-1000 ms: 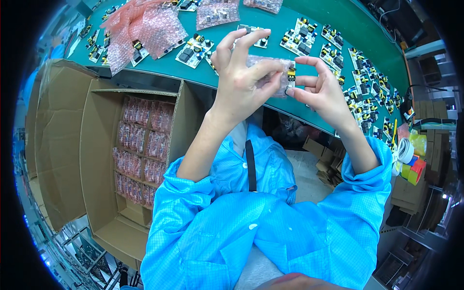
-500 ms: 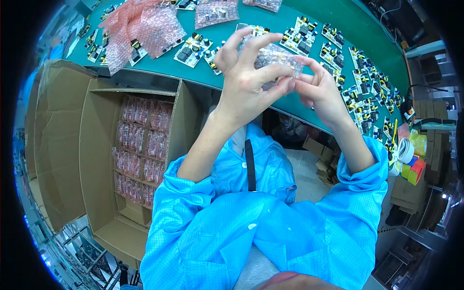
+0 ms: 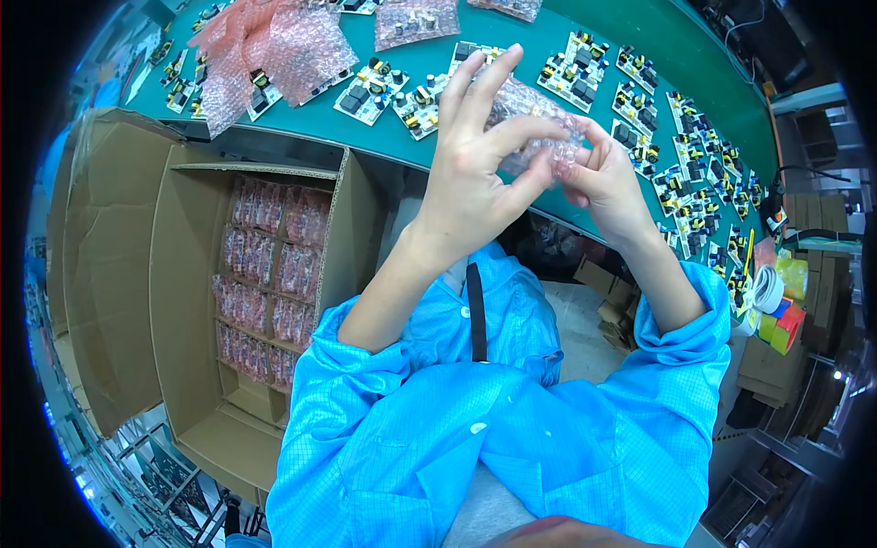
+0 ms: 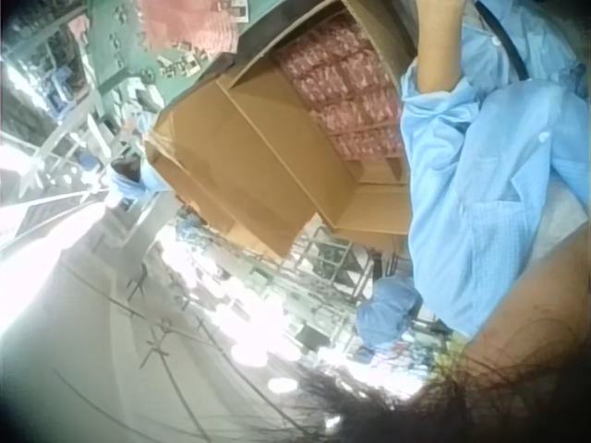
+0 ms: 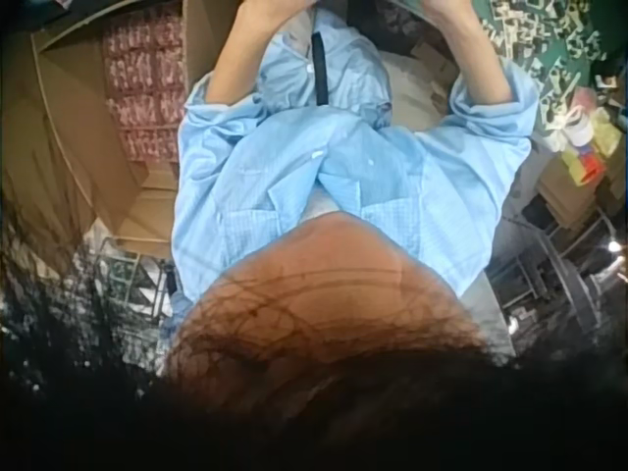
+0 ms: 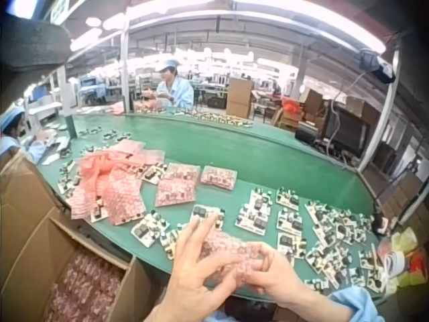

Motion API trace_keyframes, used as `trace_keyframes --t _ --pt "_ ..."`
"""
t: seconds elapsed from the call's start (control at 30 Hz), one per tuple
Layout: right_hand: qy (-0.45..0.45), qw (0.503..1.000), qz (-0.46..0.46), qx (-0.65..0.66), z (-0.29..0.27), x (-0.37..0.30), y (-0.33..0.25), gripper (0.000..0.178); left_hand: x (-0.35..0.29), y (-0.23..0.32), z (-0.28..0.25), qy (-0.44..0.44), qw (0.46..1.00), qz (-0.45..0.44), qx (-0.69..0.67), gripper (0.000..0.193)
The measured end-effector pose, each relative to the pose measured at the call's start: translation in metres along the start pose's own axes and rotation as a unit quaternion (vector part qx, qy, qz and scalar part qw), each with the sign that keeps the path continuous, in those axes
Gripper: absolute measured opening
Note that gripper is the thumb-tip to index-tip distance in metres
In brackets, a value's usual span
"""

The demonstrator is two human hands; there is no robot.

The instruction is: Packaging electronic circuit boards into anti-static bubble wrap bags at a manual assembly station.

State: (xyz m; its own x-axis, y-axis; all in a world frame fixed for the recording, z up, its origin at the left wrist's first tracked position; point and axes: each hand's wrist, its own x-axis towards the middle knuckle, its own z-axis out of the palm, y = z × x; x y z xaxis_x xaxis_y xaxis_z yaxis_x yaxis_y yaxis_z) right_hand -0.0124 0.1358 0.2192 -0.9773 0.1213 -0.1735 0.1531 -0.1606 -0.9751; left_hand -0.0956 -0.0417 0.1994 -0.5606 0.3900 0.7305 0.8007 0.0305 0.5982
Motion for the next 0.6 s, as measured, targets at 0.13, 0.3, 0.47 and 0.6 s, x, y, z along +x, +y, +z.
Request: trace_keyframes --t 0.13,0.3,0.47,0.6 --pt "0.009 0.999 -0.025 -0.036 0.007 0.003 -0.005 0.057 0.002 0.007 -0.003 0.018 0.999 -0.040 -0.030 0.045" --pt "0.040 0.998 -0.024 -0.031 -0.014 0.027 -0.021 0.042 -0.007 0.017 -0.016 0.095 0.993 0.050 0.042 0.045" --pt "0.106 0.993 -0.027 0.048 -0.041 0.100 -0.045 0.009 -0.052 0.019 -0.008 0.057 0.996 -0.004 -0.070 0.027" --pt "0.123 0.981 -0.018 -0.147 -0.049 0.161 -0.043 0.012 -0.080 0.015 -0.018 0.062 0.992 -0.063 -0.095 0.020"
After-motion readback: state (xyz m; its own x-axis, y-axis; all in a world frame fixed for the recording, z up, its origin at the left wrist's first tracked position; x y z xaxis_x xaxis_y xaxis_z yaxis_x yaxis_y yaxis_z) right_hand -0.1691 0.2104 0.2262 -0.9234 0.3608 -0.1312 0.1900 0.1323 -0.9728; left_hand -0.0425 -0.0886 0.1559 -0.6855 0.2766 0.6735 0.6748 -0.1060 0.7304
